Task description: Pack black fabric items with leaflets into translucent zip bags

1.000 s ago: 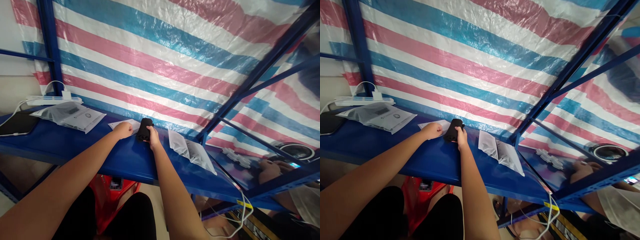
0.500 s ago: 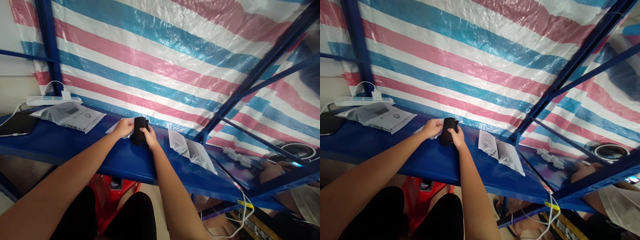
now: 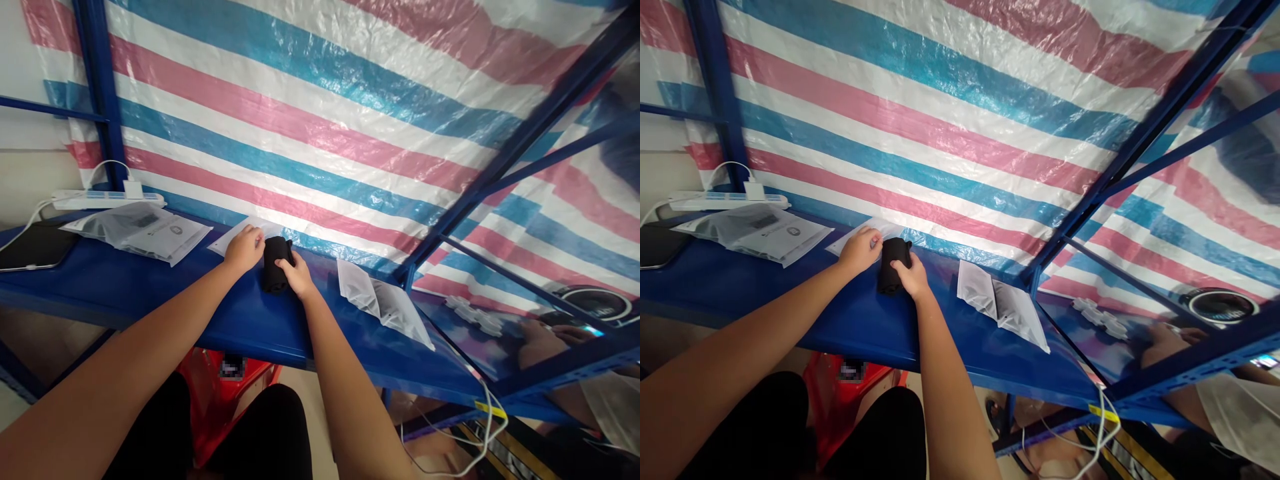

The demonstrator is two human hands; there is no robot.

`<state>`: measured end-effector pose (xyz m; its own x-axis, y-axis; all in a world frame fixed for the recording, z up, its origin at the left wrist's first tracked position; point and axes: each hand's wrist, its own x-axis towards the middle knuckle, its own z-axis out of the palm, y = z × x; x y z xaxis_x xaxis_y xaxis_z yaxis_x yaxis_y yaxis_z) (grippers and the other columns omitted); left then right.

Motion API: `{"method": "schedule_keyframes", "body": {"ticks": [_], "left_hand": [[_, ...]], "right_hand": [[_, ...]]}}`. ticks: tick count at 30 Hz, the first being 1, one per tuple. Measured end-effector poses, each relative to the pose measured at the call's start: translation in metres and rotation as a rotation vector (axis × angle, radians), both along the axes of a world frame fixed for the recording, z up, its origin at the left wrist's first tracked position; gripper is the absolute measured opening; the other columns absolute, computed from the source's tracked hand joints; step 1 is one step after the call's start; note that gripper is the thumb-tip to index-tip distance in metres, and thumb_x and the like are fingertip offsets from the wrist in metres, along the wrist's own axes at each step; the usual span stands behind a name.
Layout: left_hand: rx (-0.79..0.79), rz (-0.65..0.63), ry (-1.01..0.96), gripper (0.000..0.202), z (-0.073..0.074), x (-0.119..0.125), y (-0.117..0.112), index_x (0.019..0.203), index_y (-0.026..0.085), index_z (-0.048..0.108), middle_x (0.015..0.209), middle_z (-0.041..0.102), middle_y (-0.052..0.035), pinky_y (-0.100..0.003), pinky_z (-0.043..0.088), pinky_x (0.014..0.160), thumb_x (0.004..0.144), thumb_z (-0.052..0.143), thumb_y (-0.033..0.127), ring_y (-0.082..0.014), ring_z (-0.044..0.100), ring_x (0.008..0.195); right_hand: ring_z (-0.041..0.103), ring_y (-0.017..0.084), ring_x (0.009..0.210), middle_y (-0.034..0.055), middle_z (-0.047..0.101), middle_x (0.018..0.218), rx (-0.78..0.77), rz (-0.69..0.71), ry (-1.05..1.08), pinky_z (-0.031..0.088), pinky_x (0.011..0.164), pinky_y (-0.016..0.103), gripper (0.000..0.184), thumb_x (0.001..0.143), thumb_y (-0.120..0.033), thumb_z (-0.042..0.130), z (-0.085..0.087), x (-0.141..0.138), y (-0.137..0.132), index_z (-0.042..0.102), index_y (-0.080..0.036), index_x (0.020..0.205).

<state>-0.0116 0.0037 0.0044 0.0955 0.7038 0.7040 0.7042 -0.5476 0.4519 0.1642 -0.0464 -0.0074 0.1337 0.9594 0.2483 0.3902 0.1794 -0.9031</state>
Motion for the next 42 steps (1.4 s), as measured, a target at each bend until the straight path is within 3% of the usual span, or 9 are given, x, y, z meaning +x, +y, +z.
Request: {"method": "schedule_keyframes", "body": {"ticks": [7, 13, 19, 26, 30, 33, 37, 42], "left_hand": [[0.060, -0.117, 0.052, 0.016, 0.003, -0.002, -0.003, 0.096, 0.021, 0.066, 0.101, 0.064, -0.0065, -0.033, 0.048, 0.076, 0.097, 0.050, 0.024, -0.0197, 0.061, 0.083], [0.113, -0.284, 0.012, 0.023, 0.002, 0.001, -0.001, 0.106, 0.022, 0.068, 0.107, 0.064, -0.0063, -0.032, 0.050, 0.087, 0.101, 0.046, 0.027, -0.0201, 0.063, 0.097], [0.082, -0.442, 0.004, 0.024, 0.005, 0.006, -0.007, 0.106, 0.022, 0.069, 0.108, 0.064, -0.0051, -0.032, 0.051, 0.088, 0.100, 0.046, 0.026, -0.0192, 0.063, 0.099], [0.026, -0.572, -0.004, 0.021, 0.003, 0.010, -0.007, 0.101, 0.021, 0.069, 0.103, 0.063, -0.0050, -0.031, 0.053, 0.079, 0.096, 0.049, 0.025, -0.0172, 0.062, 0.086], [-0.035, -0.511, 0.096, 0.026, -0.003, 0.011, -0.007, 0.107, 0.022, 0.065, 0.100, 0.063, -0.0042, -0.030, 0.051, 0.073, 0.086, 0.050, 0.014, -0.0163, 0.061, 0.077], [-0.133, -0.340, 0.218, 0.026, -0.010, 0.008, -0.006, 0.102, 0.023, 0.062, 0.097, 0.066, -0.0054, -0.032, 0.050, 0.071, 0.081, 0.053, 0.012, -0.0205, 0.063, 0.080], [-0.254, -0.129, 0.344, 0.010, -0.017, 0.003, -0.002, 0.092, 0.022, 0.062, 0.095, 0.069, -0.0097, -0.034, 0.048, 0.070, 0.082, 0.059, 0.021, -0.0260, 0.066, 0.083], [-0.265, -0.122, 0.378, 0.017, -0.019, 0.003, 0.001, 0.090, 0.023, 0.063, 0.096, 0.070, -0.0097, -0.034, 0.047, 0.069, 0.089, 0.057, 0.038, -0.0264, 0.067, 0.085]], "right_hand": [[0.065, 0.023, 0.095, 0.0038, 0.072, 0.106, 0.005, -0.010, -0.054, 0.050, 0.091, 0.036, 0.046, 0.073, -0.040, 0.070, 0.002, -0.001, 0.000, 0.070, -0.020, 0.114], [0.065, 0.022, 0.101, 0.0031, 0.072, 0.111, 0.027, 0.044, -0.007, 0.049, 0.094, 0.035, 0.051, 0.073, -0.038, 0.070, 0.002, -0.002, -0.001, 0.067, -0.021, 0.121], [0.064, 0.021, 0.094, 0.0022, 0.071, 0.103, 0.017, 0.037, -0.010, 0.050, 0.086, 0.033, 0.045, 0.072, -0.039, 0.068, 0.004, -0.003, -0.003, 0.069, -0.021, 0.113], [0.064, 0.019, 0.084, 0.0023, 0.070, 0.097, 0.018, -0.077, 0.123, 0.053, 0.074, 0.029, 0.038, 0.072, -0.040, 0.066, 0.005, -0.003, -0.003, 0.069, -0.020, 0.104], [0.065, 0.019, 0.071, 0.0058, 0.069, 0.097, -0.082, -0.195, 0.303, 0.056, 0.056, 0.031, 0.044, 0.073, -0.039, 0.067, 0.004, -0.001, 0.001, 0.064, -0.020, 0.112], [0.067, 0.021, 0.073, 0.0081, 0.068, 0.102, -0.113, -0.226, 0.410, 0.059, 0.052, 0.033, 0.049, 0.073, -0.038, 0.070, 0.002, 0.001, 0.004, 0.060, -0.020, 0.118], [0.069, 0.023, 0.084, 0.0102, 0.066, 0.115, -0.118, -0.232, 0.491, 0.062, 0.054, 0.034, 0.055, 0.073, -0.038, 0.074, -0.001, 0.004, 0.008, 0.056, -0.022, 0.123], [0.070, 0.024, 0.086, 0.0108, 0.065, 0.116, -0.117, -0.217, 0.516, 0.064, 0.055, 0.037, 0.054, 0.073, -0.038, 0.075, -0.003, 0.006, 0.010, 0.055, -0.022, 0.122]]}}
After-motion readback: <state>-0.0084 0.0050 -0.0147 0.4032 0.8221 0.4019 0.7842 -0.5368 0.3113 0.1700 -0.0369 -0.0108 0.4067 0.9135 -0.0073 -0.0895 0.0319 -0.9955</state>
